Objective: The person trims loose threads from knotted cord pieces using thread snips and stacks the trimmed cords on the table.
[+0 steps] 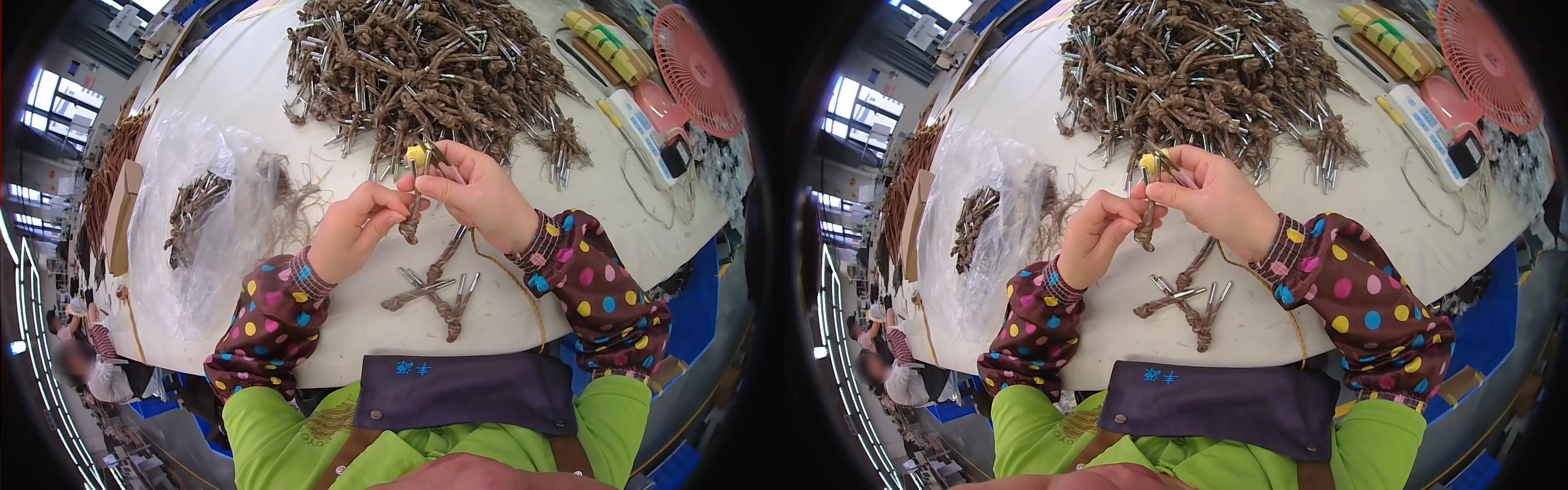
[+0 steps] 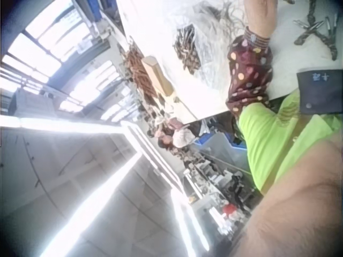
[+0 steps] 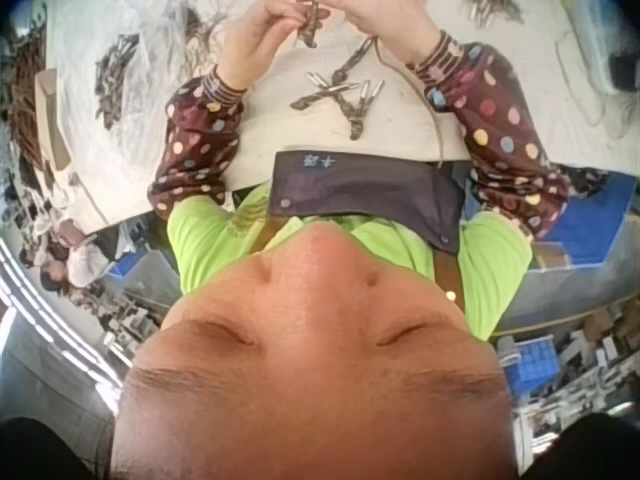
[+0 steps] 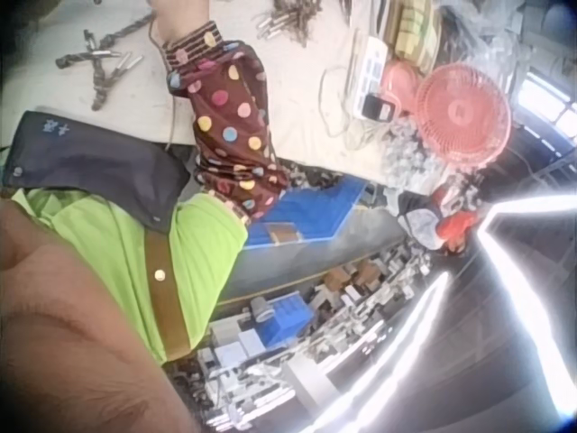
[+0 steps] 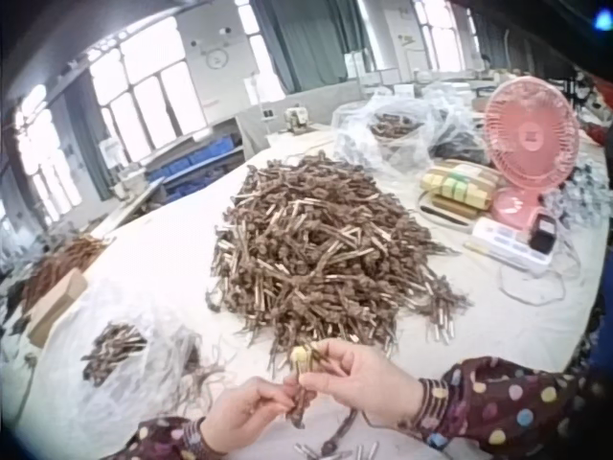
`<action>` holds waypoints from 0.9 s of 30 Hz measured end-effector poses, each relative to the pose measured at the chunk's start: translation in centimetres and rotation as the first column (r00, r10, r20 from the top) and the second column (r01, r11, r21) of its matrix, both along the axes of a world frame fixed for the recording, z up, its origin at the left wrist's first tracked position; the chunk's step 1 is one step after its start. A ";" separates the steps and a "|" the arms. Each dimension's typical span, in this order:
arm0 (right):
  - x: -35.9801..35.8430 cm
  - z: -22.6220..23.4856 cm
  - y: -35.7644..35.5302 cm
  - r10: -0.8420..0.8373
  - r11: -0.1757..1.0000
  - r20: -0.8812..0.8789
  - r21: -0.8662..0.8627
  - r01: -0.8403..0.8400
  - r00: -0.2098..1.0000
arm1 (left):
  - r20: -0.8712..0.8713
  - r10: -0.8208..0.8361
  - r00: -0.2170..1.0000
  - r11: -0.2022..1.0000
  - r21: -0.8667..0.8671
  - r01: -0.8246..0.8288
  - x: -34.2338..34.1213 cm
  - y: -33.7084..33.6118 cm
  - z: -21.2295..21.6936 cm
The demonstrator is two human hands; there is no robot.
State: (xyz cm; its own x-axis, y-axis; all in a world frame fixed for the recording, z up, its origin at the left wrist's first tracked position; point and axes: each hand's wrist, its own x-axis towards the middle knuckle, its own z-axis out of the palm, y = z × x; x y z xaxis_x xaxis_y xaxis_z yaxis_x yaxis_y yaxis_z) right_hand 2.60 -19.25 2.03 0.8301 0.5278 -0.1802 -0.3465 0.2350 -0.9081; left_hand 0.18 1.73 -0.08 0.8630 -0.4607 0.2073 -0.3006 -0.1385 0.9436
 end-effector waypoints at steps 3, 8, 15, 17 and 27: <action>-0.4 -1.1 1.2 -0.094 0.990 0.200 0.126 0.070 0.975 | -0.092 -0.207 0.974 0.974 -0.118 0.195 0.0 -0.5 0.5; 0.2 -1.6 0.5 -0.315 0.922 0.558 -0.011 0.386 0.768 | -0.168 -0.128 0.977 0.975 -0.200 0.093 0.0 0.0 0.8; -0.8 0.6 -0.7 0.117 0.809 0.896 -0.337 0.482 0.429 | -0.013 0.059 0.998 0.998 -0.014 -0.060 -0.2 0.1 1.1; -1.2 0.6 -0.5 0.221 0.740 0.924 -0.367 0.564 0.312 | -0.010 0.087 0.996 0.996 0.013 -0.087 -0.1 0.4 0.8; -1.3 0.3 -0.4 0.326 0.693 0.903 -0.429 0.580 0.279 | 0.025 0.120 0.992 0.993 0.013 -0.121 0.0 0.3 0.0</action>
State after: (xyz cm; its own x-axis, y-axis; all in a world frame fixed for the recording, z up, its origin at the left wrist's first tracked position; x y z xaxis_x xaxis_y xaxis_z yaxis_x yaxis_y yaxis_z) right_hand 1.30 -19.65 2.34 0.6753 0.5202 0.5229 0.7350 -0.5341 -0.4178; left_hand 0.18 2.03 -0.09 0.9072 -0.3568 0.2229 -0.3036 -0.1883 0.9340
